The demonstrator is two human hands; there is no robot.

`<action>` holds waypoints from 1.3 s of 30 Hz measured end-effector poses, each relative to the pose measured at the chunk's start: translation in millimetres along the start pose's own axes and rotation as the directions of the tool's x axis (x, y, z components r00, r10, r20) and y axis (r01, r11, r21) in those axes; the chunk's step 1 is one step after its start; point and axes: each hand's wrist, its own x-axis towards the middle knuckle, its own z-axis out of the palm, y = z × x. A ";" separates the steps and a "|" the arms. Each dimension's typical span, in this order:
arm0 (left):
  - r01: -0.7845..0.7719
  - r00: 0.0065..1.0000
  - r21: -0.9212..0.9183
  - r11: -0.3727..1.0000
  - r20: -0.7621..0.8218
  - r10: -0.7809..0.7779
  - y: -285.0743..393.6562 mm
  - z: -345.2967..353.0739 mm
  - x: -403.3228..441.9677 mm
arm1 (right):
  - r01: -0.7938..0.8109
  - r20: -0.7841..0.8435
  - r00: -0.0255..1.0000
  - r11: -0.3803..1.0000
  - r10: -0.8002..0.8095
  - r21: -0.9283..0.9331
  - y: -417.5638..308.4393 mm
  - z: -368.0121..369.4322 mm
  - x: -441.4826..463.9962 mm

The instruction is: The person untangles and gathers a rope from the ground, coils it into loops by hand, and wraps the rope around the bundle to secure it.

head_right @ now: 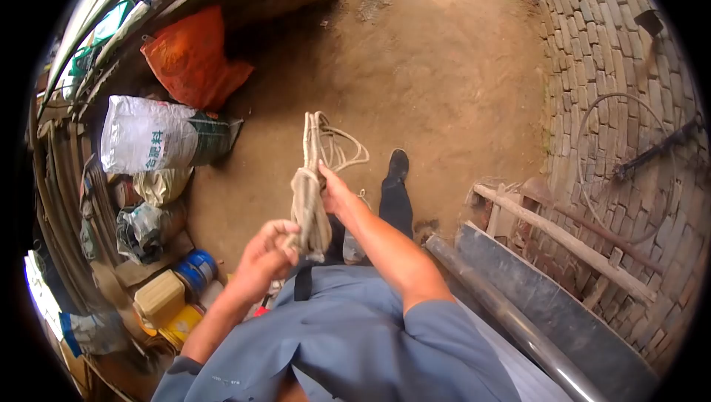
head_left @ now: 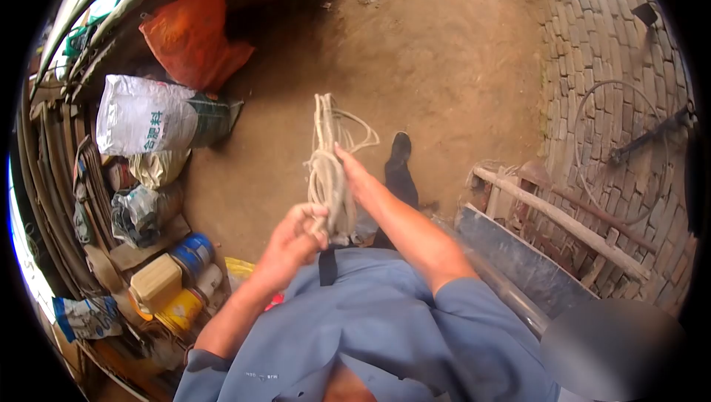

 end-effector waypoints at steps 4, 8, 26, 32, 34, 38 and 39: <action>-0.102 0.991 0.217 0.971 0.109 0.080 1.2 15.2 3.8 | 0.169 0.006 0.986 0.984 -0.169 0.049 -42.6 6.1 -6.1; -0.241 0.969 0.671 0.701 0.132 0.208 32.9 26.7 8.7 | 0.325 -0.078 0.946 0.913 -0.316 0.245 -97.6 51.7 -41.0; -0.361 0.910 0.663 0.656 0.098 0.402 23.8 17.7 -34.6 | 0.630 -0.246 0.744 0.775 -0.621 -0.052 -211.9 -46.6 -39.0; -0.574 0.761 0.631 0.522 0.174 0.625 1.8 -41.4 -57.7 | 0.529 -0.265 0.819 0.849 -0.509 0.005 -216.0 -7.2 -17.2; -0.595 0.715 0.653 0.468 0.165 0.679 -5.8 -42.8 -60.5 | 0.530 -0.264 0.812 0.847 -0.520 -0.039 -199.5 34.8 -32.5; -0.595 0.681 0.672 0.440 0.132 0.720 -12.4 -75.0 -82.5 | 0.557 -0.217 0.781 0.811 -0.585 -0.179 -172.9 90.5 -30.1; -0.620 0.661 0.653 0.434 0.137 0.738 -14.4 -83.4 -88.7 | 0.581 -0.204 0.754 0.779 -0.624 -0.235 -170.2 94.5 -27.8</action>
